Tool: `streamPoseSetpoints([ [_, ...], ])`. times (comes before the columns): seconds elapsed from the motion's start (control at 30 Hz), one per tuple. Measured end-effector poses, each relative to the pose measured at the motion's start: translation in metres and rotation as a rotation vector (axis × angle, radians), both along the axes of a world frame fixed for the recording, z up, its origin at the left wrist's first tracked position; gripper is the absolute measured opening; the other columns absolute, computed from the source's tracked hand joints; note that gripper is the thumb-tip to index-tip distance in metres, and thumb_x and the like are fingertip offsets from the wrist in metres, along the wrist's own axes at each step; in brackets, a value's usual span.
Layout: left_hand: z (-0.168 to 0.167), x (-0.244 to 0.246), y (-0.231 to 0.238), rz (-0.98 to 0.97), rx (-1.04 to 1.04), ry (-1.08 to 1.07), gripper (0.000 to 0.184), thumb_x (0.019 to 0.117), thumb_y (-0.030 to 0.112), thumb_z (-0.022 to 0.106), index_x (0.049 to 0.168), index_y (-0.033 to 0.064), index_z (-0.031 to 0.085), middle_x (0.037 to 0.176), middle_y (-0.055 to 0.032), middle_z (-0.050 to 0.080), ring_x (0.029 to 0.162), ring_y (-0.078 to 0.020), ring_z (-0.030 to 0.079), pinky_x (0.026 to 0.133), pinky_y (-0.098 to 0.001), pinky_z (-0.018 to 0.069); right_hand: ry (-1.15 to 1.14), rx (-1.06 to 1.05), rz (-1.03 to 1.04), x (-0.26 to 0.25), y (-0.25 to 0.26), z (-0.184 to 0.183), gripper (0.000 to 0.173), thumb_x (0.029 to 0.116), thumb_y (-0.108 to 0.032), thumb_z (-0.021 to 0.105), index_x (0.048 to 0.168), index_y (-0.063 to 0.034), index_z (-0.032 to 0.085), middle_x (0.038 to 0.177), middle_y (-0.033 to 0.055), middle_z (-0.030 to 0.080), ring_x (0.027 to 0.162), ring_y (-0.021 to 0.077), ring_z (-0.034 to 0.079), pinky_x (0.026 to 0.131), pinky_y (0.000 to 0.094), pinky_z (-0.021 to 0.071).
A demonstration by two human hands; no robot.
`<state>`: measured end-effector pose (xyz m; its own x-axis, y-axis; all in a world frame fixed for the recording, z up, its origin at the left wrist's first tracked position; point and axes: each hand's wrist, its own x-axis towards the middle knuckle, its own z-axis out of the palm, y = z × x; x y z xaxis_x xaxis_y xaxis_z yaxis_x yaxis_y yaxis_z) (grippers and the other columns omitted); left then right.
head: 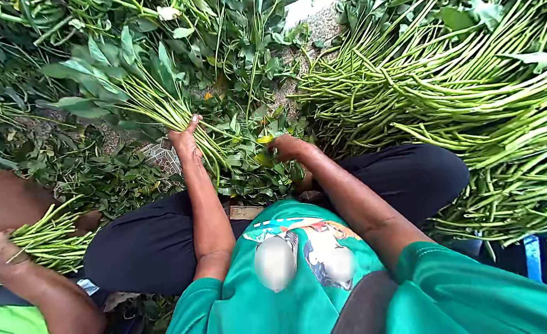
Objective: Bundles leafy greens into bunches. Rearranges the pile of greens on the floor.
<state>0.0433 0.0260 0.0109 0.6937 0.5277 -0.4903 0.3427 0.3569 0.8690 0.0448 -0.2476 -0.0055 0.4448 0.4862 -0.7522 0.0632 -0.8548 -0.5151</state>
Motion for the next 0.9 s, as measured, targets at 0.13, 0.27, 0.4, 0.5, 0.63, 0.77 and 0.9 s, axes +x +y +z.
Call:
streamPoseSetpoints([
  [0.13, 0.008, -0.001, 0.007, -0.067, 0.051, -0.031, 0.037, 0.0914, -0.007, 0.069, 0.124, -0.0042, 0.051, 0.091, -0.0129, 0.073, 0.074, -0.0186, 0.072, 0.070, -0.0316, 0.0621, -0.152, 0.057, -0.051, 0.012, 0.017, 0.011, 0.036, 0.0993, -0.031, 0.068, 0.129, -0.0105, 0.071, 0.125, 0.0255, 0.068, 0.119, 0.0478, 0.063, 0.099, 0.0718, 0.0465],
  [0.27, 0.015, -0.002, 0.006, -0.114, -0.048, -0.025, 0.029, 0.0952, -0.002, 0.067, 0.122, -0.0015, 0.055, 0.094, -0.0120, 0.075, 0.078, -0.0180, 0.073, 0.071, -0.0315, 0.0620, -0.246, 0.437, -0.157, 0.014, 0.056, 0.033, 0.040, 0.1032, -0.031, 0.063, 0.137, -0.0093, 0.066, 0.120, 0.0194, 0.070, 0.110, 0.0352, 0.068, 0.103, 0.0572, 0.0500],
  [0.4, 0.013, -0.002, 0.012, 0.054, -0.066, -0.075, 0.022, 0.0985, 0.001, 0.063, 0.120, -0.0005, 0.057, 0.096, -0.0127, 0.073, 0.079, -0.0199, 0.072, 0.070, -0.0351, 0.0624, -0.312, 0.529, -0.141, -0.005, 0.071, 0.019, 0.035, 0.1058, -0.030, 0.056, 0.104, 0.0023, 0.071, 0.098, 0.0199, 0.071, 0.096, 0.0361, 0.070, 0.092, 0.0609, 0.0514],
  [0.5, 0.020, -0.008, 0.017, 0.169, 0.012, -0.134, 0.027, 0.1015, 0.006, 0.061, 0.127, 0.0022, 0.053, 0.104, -0.0105, 0.070, 0.090, -0.0195, 0.071, 0.081, -0.0373, 0.0617, -0.356, 0.409, -0.042, -0.010, 0.060, 0.009, 0.045, 0.1092, -0.034, 0.048, 0.096, 0.0037, 0.068, 0.099, 0.0214, 0.071, 0.101, 0.0371, 0.068, 0.096, 0.0598, 0.0450],
  [0.63, 0.029, -0.001, 0.027, 0.262, 0.032, -0.229, 0.024, 0.1041, 0.004, 0.057, 0.126, -0.0016, 0.049, 0.098, -0.0159, 0.070, 0.090, -0.0287, 0.073, 0.083, -0.0446, 0.0638, -0.125, 0.184, -0.209, 0.018, 0.027, -0.048, 0.043, 0.1051, -0.038, 0.059, 0.134, -0.0071, 0.067, 0.138, 0.0259, 0.060, 0.125, 0.0438, 0.060, 0.106, 0.0668, 0.0451],
  [0.77, 0.025, -0.002, 0.017, 0.145, -0.078, -0.130, 0.023, 0.1050, 0.011, 0.058, 0.126, 0.0027, 0.052, 0.101, -0.0141, 0.070, 0.089, -0.0288, 0.073, 0.082, -0.0470, 0.0638, 0.244, 0.394, -1.023, 0.063, 0.036, -0.070, 0.057, 0.1068, -0.026, 0.058, 0.156, -0.0039, 0.038, 0.153, 0.0230, 0.047, 0.114, 0.0331, 0.067, 0.091, 0.0469, 0.0582],
  [0.9, 0.019, 0.004, -0.001, 0.061, -0.166, -0.004, 0.018, 0.1020, 0.009, 0.062, 0.119, 0.0028, 0.061, 0.094, -0.0096, 0.069, 0.074, -0.0190, 0.069, 0.069, -0.0350, 0.0628, 0.461, 0.460, -1.427, 0.087, 0.068, -0.092, 0.065, 0.1043, -0.031, 0.063, 0.156, -0.0035, 0.034, 0.149, 0.0238, 0.050, 0.117, 0.0358, 0.065, 0.090, 0.0483, 0.0582],
])
